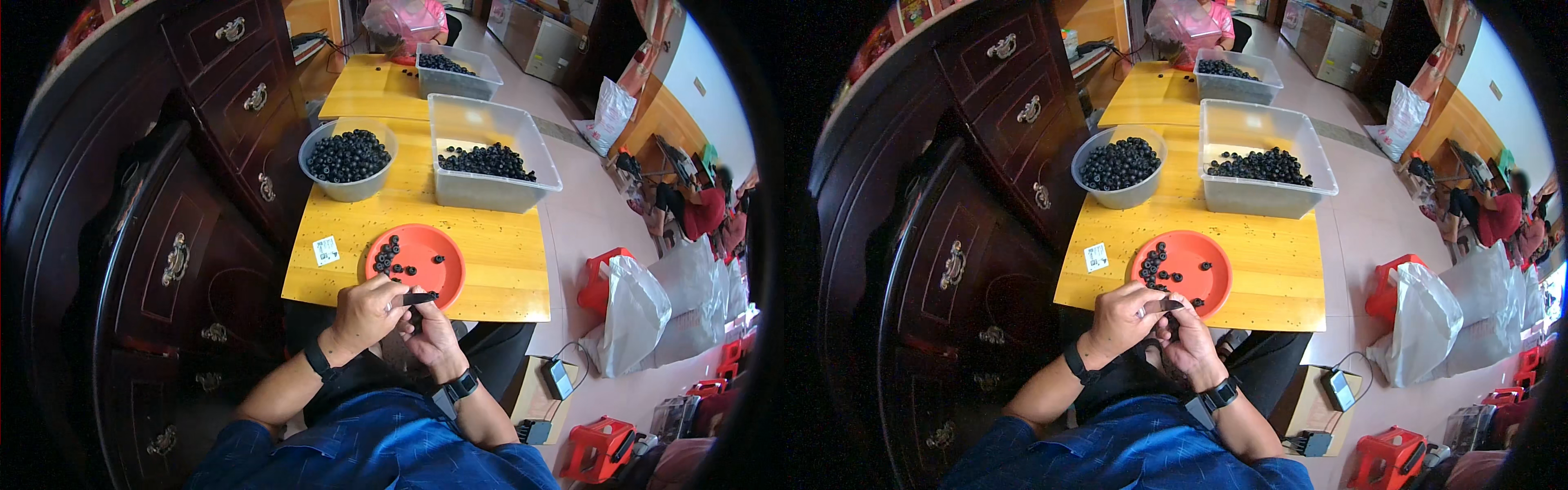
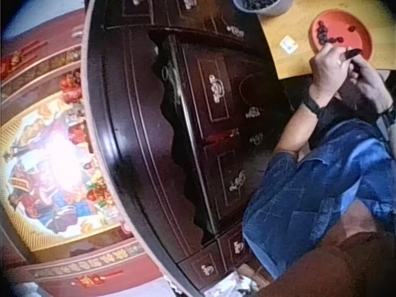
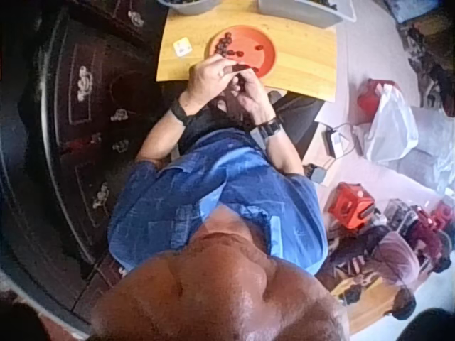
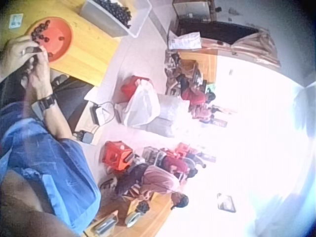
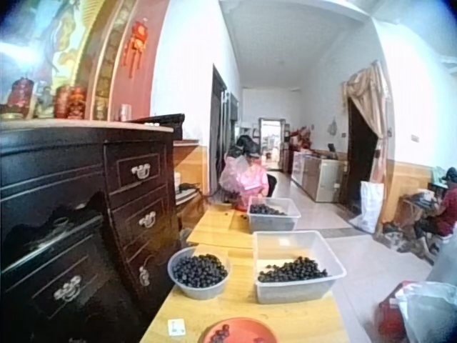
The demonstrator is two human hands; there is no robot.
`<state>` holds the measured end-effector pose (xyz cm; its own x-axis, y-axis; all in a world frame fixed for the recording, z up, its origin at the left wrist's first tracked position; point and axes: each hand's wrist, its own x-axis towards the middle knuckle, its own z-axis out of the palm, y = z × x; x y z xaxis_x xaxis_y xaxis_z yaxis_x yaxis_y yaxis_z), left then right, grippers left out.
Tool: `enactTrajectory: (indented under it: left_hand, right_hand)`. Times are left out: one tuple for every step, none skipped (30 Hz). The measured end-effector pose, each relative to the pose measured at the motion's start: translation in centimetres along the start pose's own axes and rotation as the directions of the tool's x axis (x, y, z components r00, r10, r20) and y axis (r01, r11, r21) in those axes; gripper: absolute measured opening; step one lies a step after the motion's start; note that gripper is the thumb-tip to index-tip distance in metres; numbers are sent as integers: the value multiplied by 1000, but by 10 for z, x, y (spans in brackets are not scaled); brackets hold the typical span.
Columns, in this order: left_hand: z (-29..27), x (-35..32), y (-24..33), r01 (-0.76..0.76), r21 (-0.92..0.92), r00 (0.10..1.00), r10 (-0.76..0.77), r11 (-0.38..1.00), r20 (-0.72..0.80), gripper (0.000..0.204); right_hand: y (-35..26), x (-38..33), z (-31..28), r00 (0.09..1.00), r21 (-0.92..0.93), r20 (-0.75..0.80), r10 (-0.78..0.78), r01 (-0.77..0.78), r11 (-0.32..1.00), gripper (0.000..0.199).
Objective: Sorting small black components or dried fruits from a plate into plastic containers.
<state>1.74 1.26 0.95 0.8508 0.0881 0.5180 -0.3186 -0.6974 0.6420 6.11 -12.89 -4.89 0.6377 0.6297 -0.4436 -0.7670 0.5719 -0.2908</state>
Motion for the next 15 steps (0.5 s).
enactTrajectory:
  left_hand:
    - [0,-1,-3,3,-1,1000,-3,1000,0,24]
    - [0,-3,-9,-19,32,1000,19,999,-2,25]
    - [0,-4,-11,-40,65,999,40,997,-3,26]
    - [0,-4,-12,-38,63,999,38,997,-3,26]
    - [-1,-2,-11,-65,56,998,65,996,6,30]
    - [-2,-1,-10,-93,48,996,93,994,15,34]
    - [-2,-2,-7,-91,47,996,90,995,16,34]
    - [-1,-2,-5,-45,22,999,45,999,22,35]
    - [-1,-2,-4,1,-3,1000,-1,1000,30,37]
    - [1,-3,-5,2,-5,1000,-2,1000,31,37]
    - [3,-5,-7,22,-31,1000,-22,999,5,38]
    - [3,-6,-8,41,-58,999,-43,997,-21,39]
    - [3,-7,-8,45,-58,999,-46,997,-21,39]
    - [2,-8,-8,30,-57,999,-32,998,-27,39]
    - [1,-8,-7,16,-55,999,-18,998,-33,39]
  right_hand:
    - [1,0,1,1000,-1,-2,2,-2,1000,8]
    - [2,-1,3,1000,-6,8,29,-29,1000,7]
    - [3,-2,3,998,-11,18,56,-56,998,6]
    - [3,0,0,998,-12,15,57,-57,998,6]
    - [2,2,-4,995,20,34,94,-94,995,5]
    - [2,4,-7,990,51,53,129,-132,990,5]
    - [2,4,-8,990,52,51,130,-133,990,5]
    - [0,3,-4,995,59,40,87,-89,994,5]
    - [-1,3,-1,999,66,29,43,-45,997,5]
    - [-1,5,-4,998,46,65,17,-20,999,6]
    - [0,5,-2,998,46,64,19,-22,999,6]
    - [0,3,0,998,34,69,9,-12,999,6]
    - [1,2,2,997,22,74,0,-2,1000,7]
    - [1,1,3,997,22,72,1,-3,1000,7]
    - [1,1,3,998,21,66,0,-1,1000,7]
